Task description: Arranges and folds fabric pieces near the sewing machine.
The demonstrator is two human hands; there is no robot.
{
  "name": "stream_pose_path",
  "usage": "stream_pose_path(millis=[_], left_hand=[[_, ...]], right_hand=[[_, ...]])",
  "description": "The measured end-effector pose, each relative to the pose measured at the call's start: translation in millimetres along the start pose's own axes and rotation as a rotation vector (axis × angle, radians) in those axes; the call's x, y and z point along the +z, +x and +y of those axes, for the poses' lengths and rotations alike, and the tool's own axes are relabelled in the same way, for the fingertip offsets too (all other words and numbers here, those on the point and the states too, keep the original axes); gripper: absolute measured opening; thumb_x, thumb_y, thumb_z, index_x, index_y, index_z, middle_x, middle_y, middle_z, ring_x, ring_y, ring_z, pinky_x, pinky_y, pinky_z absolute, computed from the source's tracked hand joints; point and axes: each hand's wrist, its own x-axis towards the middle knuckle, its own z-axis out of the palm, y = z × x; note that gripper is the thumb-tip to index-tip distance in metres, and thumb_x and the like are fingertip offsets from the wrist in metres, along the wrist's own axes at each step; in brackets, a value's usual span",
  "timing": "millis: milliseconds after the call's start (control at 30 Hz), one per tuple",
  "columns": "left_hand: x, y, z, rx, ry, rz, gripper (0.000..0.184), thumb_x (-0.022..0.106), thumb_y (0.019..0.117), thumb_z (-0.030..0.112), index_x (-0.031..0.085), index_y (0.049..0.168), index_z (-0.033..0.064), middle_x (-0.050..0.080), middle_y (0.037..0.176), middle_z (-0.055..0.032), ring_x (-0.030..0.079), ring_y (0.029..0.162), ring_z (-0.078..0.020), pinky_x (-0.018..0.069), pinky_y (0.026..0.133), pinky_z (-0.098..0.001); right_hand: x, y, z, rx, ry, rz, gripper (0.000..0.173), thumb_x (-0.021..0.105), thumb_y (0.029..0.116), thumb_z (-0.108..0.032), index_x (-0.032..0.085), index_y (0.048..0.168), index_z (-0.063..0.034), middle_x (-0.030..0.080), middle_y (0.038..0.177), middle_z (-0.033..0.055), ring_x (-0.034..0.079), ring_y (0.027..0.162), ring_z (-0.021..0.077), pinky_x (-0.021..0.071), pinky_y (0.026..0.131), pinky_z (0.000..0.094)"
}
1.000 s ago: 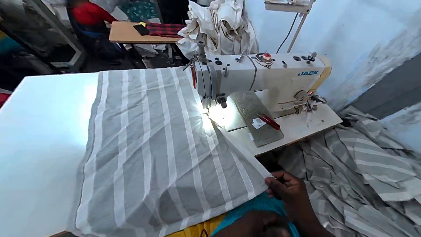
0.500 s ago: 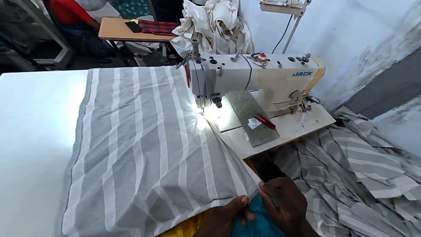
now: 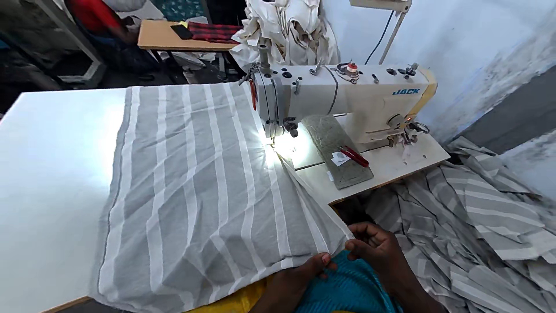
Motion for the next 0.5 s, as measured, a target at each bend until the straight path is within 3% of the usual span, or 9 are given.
stream_pose_path(millis=[67, 133, 200, 267, 333, 400, 467, 500], left_hand=[[-2, 0, -2, -0.014, -0.036, -0.049, 0.017, 0.057, 0.1027, 0.009, 0.073, 0.102, 0.0039, 0.077, 0.088, -0.0048, 0.072, 0.078, -0.0109, 0.0591, 0.076, -0.0243], [-5, 1, -5, -0.010, -0.093, -0.103, 0.020, 0.055, 0.1041, 0.011, 0.074, 0.099, 0.0076, 0.076, 0.082, -0.0026, 0.071, 0.072, -0.0083, 0.0587, 0.071, -0.0221], [-9, 2, -9, -0.006, -0.159, -0.129, 0.021, 0.057, 0.1030, 0.014, 0.076, 0.093, 0.0102, 0.073, 0.072, -0.0005, 0.068, 0.064, -0.0058, 0.0577, 0.065, -0.0204], [-11, 3, -12, -0.005, -0.209, -0.133, 0.019, 0.062, 0.1004, 0.014, 0.076, 0.089, 0.0103, 0.070, 0.066, 0.0003, 0.064, 0.057, -0.0044, 0.0562, 0.061, -0.0189], [-10, 3, -12, -0.010, -0.221, -0.136, 0.018, 0.063, 0.0996, 0.014, 0.076, 0.088, 0.0107, 0.068, 0.064, 0.0010, 0.063, 0.055, -0.0037, 0.0554, 0.059, -0.0183], [-8, 4, -9, -0.024, -0.178, -0.115, 0.018, 0.063, 0.0997, 0.014, 0.076, 0.088, 0.0103, 0.068, 0.064, 0.0012, 0.063, 0.055, -0.0037, 0.0556, 0.059, -0.0185], [-8, 2, -2, -0.075, -0.022, -0.031, 0.020, 0.061, 0.1014, 0.015, 0.074, 0.088, 0.0089, 0.068, 0.066, 0.0021, 0.063, 0.058, -0.0040, 0.0547, 0.061, -0.0189], [-10, 0, 0, -0.087, 0.043, 0.023, 0.020, 0.060, 0.1019, 0.016, 0.074, 0.089, 0.0083, 0.069, 0.068, 0.0026, 0.063, 0.060, -0.0040, 0.0541, 0.062, -0.0191]], right_hand=[[9, -4, 14, -0.321, -0.250, 0.143, 0.014, 0.076, 0.0891, -0.014, 0.074, 0.096, -0.0027, 0.073, 0.086, 0.0006, 0.068, 0.069, 0.0035, 0.0585, 0.060, 0.0185], [12, -5, 29, -0.670, -0.538, 0.260, 0.007, 0.075, 0.0903, -0.016, 0.076, 0.094, -0.0092, 0.070, 0.088, 0.0004, 0.067, 0.079, -0.0001, 0.0574, 0.067, 0.0128], [12, -6, 35, -0.855, -0.742, 0.306, 0.009, 0.070, 0.0954, -0.022, 0.074, 0.099, -0.0158, 0.067, 0.087, 0.0010, 0.065, 0.085, 0.0059, 0.0554, 0.074, 0.0170], [11, -7, 37, -0.907, -0.789, 0.291, 0.014, 0.066, 0.0986, -0.028, 0.074, 0.101, -0.0168, 0.064, 0.087, 0.0010, 0.064, 0.085, 0.0079, 0.0544, 0.074, 0.0199], [10, -5, 35, -0.797, -0.669, 0.245, 0.018, 0.070, 0.0984, -0.032, 0.074, 0.099, -0.0148, 0.065, 0.087, 0.0003, 0.064, 0.082, 0.0037, 0.0558, 0.072, 0.0167], [12, -4, 29, -0.477, -0.422, 0.161, 0.021, 0.077, 0.0925, -0.029, 0.075, 0.093, -0.0083, 0.069, 0.085, -0.0023, 0.066, 0.073, 0.0001, 0.0589, 0.064, 0.0159], [6, -1, 15, -0.060, -0.181, 0.030, 0.018, 0.078, 0.0895, -0.021, 0.073, 0.091, -0.0041, 0.072, 0.077, -0.0006, 0.068, 0.064, 0.0070, 0.0608, 0.061, 0.0252], [3, 1, 13, -0.017, -0.173, 0.007, 0.016, 0.077, 0.0903, -0.019, 0.073, 0.089, -0.0037, 0.072, 0.075, -0.0001, 0.069, 0.062, 0.0077, 0.0615, 0.061, 0.0259]])
